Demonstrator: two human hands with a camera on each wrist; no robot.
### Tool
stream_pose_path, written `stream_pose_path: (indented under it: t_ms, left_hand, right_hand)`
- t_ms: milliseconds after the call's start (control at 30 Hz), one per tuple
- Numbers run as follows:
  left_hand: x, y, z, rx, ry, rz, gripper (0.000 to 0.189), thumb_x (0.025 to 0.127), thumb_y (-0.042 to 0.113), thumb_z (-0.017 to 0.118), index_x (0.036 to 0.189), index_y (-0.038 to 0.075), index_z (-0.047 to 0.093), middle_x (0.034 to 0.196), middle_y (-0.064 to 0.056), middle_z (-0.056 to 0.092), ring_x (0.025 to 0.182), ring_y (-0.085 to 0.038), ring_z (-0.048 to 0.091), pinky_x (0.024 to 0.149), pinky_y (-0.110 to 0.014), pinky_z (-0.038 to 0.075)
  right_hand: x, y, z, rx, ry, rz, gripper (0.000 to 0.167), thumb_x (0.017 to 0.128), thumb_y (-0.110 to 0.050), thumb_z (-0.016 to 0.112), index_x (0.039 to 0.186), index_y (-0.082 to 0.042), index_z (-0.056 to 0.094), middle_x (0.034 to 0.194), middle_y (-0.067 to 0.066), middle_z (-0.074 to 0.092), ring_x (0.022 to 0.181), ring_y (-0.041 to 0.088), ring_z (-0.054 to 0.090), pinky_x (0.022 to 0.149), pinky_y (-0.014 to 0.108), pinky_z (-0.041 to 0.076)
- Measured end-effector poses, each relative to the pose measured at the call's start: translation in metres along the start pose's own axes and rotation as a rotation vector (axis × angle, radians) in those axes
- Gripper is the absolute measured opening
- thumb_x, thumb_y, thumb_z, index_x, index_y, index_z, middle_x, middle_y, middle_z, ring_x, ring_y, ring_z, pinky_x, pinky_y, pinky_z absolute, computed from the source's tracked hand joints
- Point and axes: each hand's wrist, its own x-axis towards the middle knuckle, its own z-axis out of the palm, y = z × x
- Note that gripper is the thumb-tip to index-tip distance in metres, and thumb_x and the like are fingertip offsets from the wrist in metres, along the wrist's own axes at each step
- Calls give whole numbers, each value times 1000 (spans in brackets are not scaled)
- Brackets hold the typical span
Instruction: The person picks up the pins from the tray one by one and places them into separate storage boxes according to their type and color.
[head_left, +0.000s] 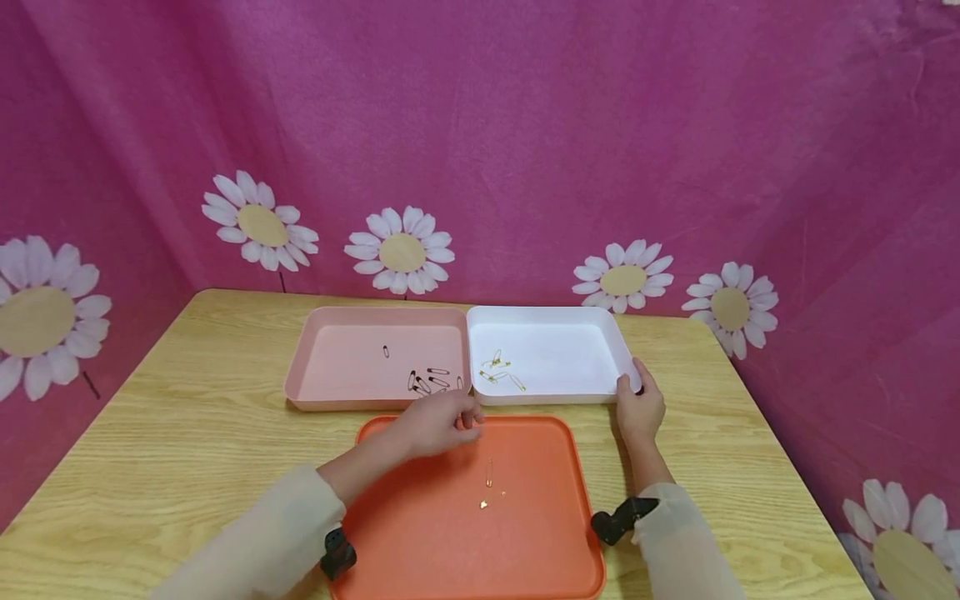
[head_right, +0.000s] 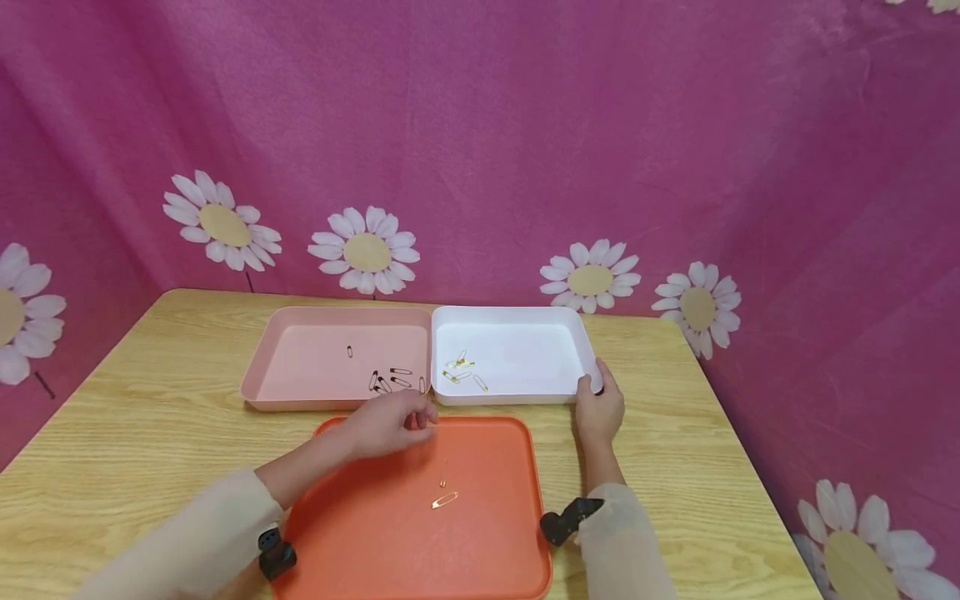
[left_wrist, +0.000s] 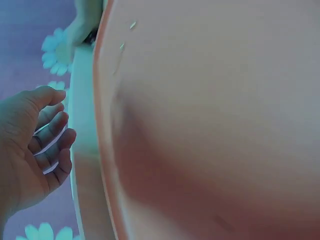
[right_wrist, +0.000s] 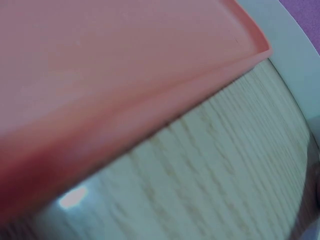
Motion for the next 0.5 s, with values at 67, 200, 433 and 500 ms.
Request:
stream_pose_path:
  t_ms: [67, 200, 433, 500]
  left_hand:
    - [-7, 2, 6, 28, -32, 31, 13, 85, 23, 66, 94, 14, 67, 81, 7, 62, 74, -8, 55, 68, -24, 45]
    - [-21, 6, 15, 67, -112, 88, 10, 84, 24, 66, 90, 16, 67, 80, 9, 59, 73, -5, 54, 68, -20, 44]
    - [-40, 16, 28, 158, -173, 157, 9, 82, 27, 68, 82, 18, 66, 74, 10, 52, 65, 1, 42, 57, -15, 34]
    - [-42, 18, 31, 162, -164, 154, 9, 82, 27, 68, 82, 18, 66, 74, 10, 51, 65, 1, 42, 57, -16, 34]
  right_hand:
    - [0, 0, 0, 3, -1, 4, 45, 88, -20, 49, 133, -11, 53, 137, 15, 50, 130, 29, 44, 107, 41, 34]
    - [-1, -1, 0, 4, 5, 4, 45, 88, -20, 49, 132, -11, 54, 137, 15, 51, 130, 29, 44, 107, 40, 35]
    - [-2, -1, -1, 3, 1, 9, 45, 89, -19, 49, 132, -11, 54, 137, 15, 50, 130, 29, 44, 108, 40, 34]
    - [-2, -2, -1, 4, -1, 8, 45, 89, -19, 49, 133, -11, 53, 137, 16, 50, 130, 30, 44, 107, 40, 34]
